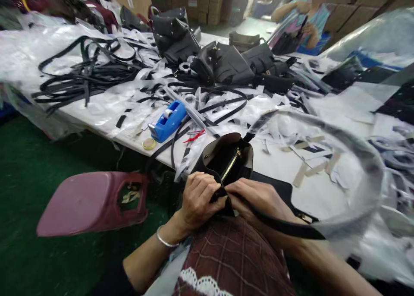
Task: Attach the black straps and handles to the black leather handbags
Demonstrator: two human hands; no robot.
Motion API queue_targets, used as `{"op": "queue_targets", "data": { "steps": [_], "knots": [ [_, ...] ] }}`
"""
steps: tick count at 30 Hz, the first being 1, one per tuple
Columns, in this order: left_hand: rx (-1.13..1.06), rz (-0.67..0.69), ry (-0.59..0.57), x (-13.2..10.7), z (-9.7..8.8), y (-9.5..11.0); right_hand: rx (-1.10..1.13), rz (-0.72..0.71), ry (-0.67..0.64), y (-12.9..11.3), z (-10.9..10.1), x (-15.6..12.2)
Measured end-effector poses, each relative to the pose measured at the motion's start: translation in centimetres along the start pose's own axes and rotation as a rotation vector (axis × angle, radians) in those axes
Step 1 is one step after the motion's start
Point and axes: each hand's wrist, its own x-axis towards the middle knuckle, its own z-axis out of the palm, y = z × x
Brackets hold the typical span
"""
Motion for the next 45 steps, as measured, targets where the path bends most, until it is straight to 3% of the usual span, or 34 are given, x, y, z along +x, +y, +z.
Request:
{"op": "queue_targets", "data": {
  "steps": [6, 11, 13, 18, 28, 30, 34, 36, 45],
  "knots": [
    [-0.021, 0.004, -0.033, -0.3, -0.1, -0.1, 0.100, 0.095, -0.096, 0.7, -1.0, 2.3],
    [-0.033, -0.041, -0.023, 0.3, -0.5, 0.4, 0.302, 0.365, -0.142, 2.8, -0.8, 2.3],
    [-0.033, -0.040, -0.041, 0.6, -0.6, 0.6, 0.293, 0.356, -0.144, 3.1, -1.0, 2.2],
    [-0.042, -0.041, -0.101, 0.7, -0.8, 0.8, 0.104, 0.177, -0.122, 2.2, -1.5, 2.5],
    [-0.080, -0.049, -0.146, 0.3, -0.1, 1.0, 0.099, 0.152, -0.053, 2.0, -0.2, 1.3],
    [-0.081, -0.050, -0.149, 0.3, -0.1, 0.9, 0.148, 0.206, -0.036, 2.2, 0.1, 1.2],
    [-0.056, -0.085, -0.157, 0.1, -0.3, 0.7, 0.465, 0.527, -0.082, 3.9, 0.7, 1.1],
    [-0.040, -0.110, -0.177, 0.0, -0.5, 0.8, 0.566, 0.618, -0.077, 4.8, 1.0, 0.9],
    [0.001, -0.257, -0.254, -0.4, -1.3, 1.6, 0.654, 0.547, 0.005, 4.8, 1.6, 0.5]
  ]
}}
